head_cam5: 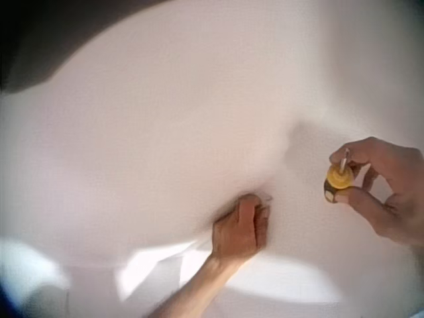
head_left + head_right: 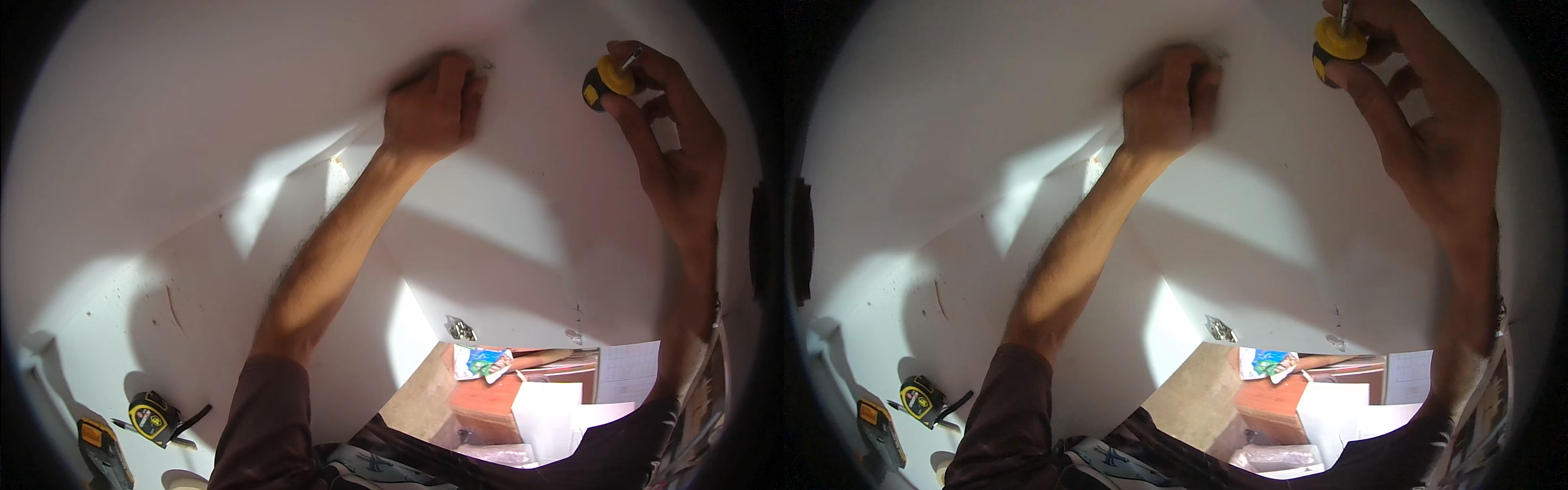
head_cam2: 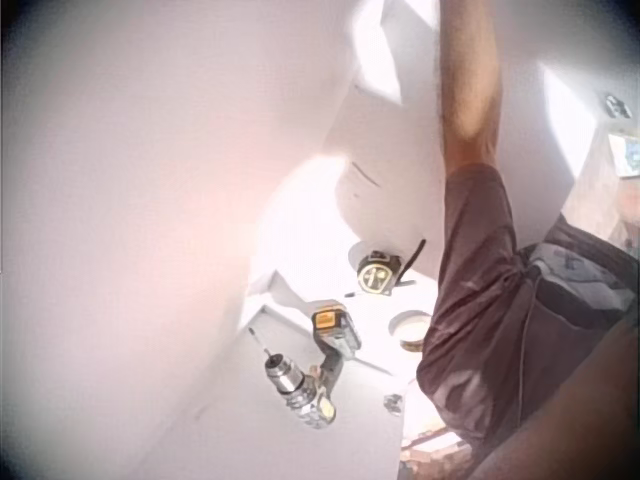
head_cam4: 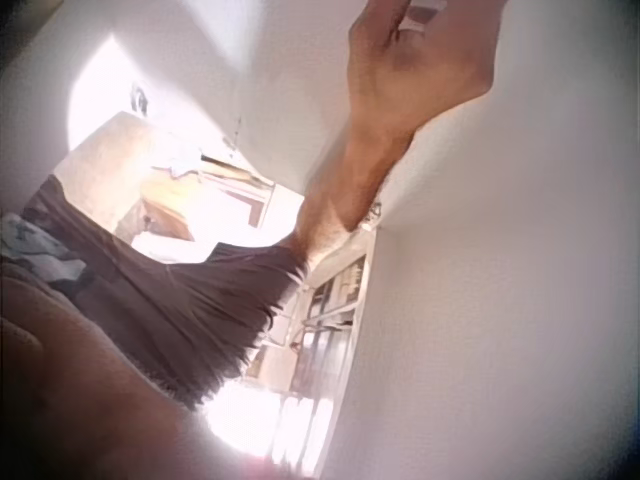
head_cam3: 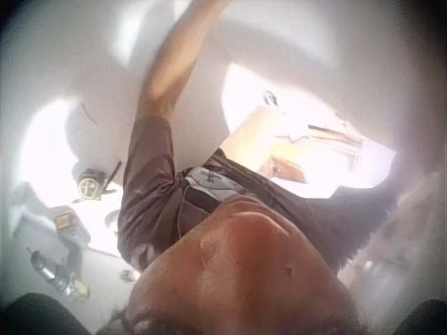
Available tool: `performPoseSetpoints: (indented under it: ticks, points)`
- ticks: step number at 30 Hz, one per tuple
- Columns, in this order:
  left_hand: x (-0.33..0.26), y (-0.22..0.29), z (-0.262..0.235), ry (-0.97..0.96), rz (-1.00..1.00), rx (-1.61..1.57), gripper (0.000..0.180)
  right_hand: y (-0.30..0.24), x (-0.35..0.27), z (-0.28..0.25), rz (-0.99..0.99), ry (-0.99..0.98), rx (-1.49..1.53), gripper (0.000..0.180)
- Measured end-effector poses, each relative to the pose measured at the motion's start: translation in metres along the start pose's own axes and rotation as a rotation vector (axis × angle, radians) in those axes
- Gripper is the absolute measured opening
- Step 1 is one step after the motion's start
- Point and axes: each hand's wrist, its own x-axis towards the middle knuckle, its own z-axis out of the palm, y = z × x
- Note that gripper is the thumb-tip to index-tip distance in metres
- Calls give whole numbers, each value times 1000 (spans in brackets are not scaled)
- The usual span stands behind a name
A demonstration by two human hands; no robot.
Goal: The person measures a wall with a tape measure, then uses a power drill to create holes. They insert wall anchors into the holes and secure them with a screwdriver.
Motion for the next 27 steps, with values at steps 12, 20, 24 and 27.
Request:
performPoseSetpoints:
  ticks: [12, 20, 24, 27]
  points:
    - [4, 2, 10, 221, -5, -258, 11, -11, 45, 25, -220, 36, -80, 36]
    - [4, 9, 12, 222, -115, -222, 12, -11, 45, 42, -176, 96, -59, 36]
    - [5, 8, 12, 232, -93, -195, 16, -9, 40, 45, -168, 99, -44, 37]
    - [5, 7, 12, 226, -61, -175, 20, -3, 36, 45, -148, 95, -54, 37]
